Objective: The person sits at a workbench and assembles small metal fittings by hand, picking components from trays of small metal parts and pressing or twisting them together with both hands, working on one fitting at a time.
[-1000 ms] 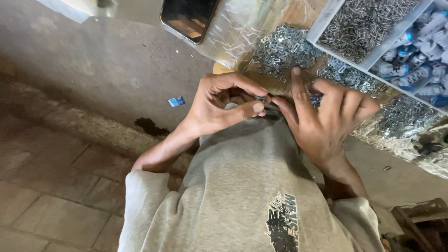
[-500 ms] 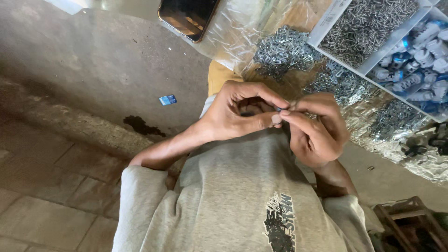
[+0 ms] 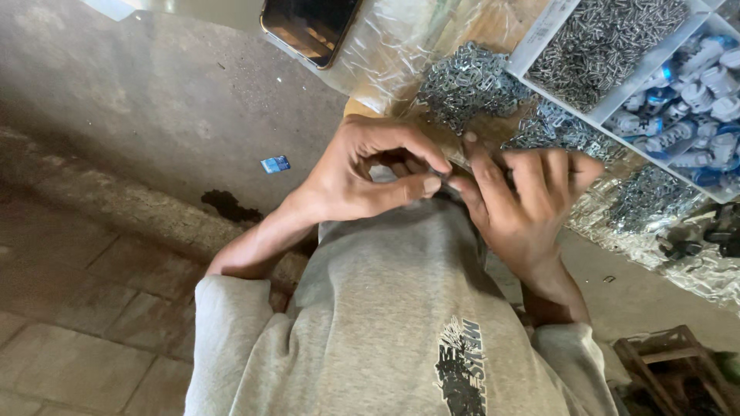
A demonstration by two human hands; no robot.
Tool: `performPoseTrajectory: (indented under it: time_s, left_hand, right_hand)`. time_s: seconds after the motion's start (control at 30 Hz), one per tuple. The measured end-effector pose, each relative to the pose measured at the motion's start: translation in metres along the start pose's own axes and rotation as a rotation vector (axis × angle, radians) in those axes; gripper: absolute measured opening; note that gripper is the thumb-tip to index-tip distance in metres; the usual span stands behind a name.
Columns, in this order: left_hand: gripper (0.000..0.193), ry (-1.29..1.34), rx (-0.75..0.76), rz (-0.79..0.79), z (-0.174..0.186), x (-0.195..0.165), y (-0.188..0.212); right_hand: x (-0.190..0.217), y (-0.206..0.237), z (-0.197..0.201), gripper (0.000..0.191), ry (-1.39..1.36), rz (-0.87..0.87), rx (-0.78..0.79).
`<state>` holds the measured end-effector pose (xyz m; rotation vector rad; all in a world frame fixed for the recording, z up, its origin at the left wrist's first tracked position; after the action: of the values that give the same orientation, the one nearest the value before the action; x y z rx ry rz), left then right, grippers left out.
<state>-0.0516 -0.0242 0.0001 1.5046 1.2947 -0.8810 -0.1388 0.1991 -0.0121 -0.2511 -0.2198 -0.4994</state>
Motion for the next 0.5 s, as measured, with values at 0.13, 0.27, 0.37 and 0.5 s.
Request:
performPoseTrajectory:
  time_s: [0.13, 0.27, 0.37, 0.5]
  left_hand:
    - [0.015, 0.225, -0.076, -0.03, -0.001, 0.002, 0.0]
    - [0.017, 0.273, -0.081, 0.004, -0.009, 0.009, -0.005]
    - [0.017, 0.316, -0.077, 0.044, -0.019, 0.015, -0.008]
    - [0.024, 0.346, -0.05, 0.1, -0.033, 0.018, -0.013]
  right_hand:
    - [0.006, 0.001, 0.001, 0.039, 0.151, 0.016, -0.1]
    - [0.01, 0.002, 0.015, 0.017, 0.147, 0.056, -0.072]
    - [0.005, -0.001, 0.022, 0.011, -0.023, 0.075, -0.151]
    - [-0.01, -0.012, 0.032, 0.021, -0.549, 0.074, -0.312]
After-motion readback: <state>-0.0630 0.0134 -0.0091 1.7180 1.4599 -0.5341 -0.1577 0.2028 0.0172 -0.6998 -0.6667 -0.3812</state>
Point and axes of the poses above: each hand's wrist, its own y-axis away from the middle knuckle, its own z-axis out of the back of the hand, x = y × z, the point moved 3 cm from there along -y, towards the middle knuckle, and after that the axes turned 2 degrees about y, right-handed, at the moved point
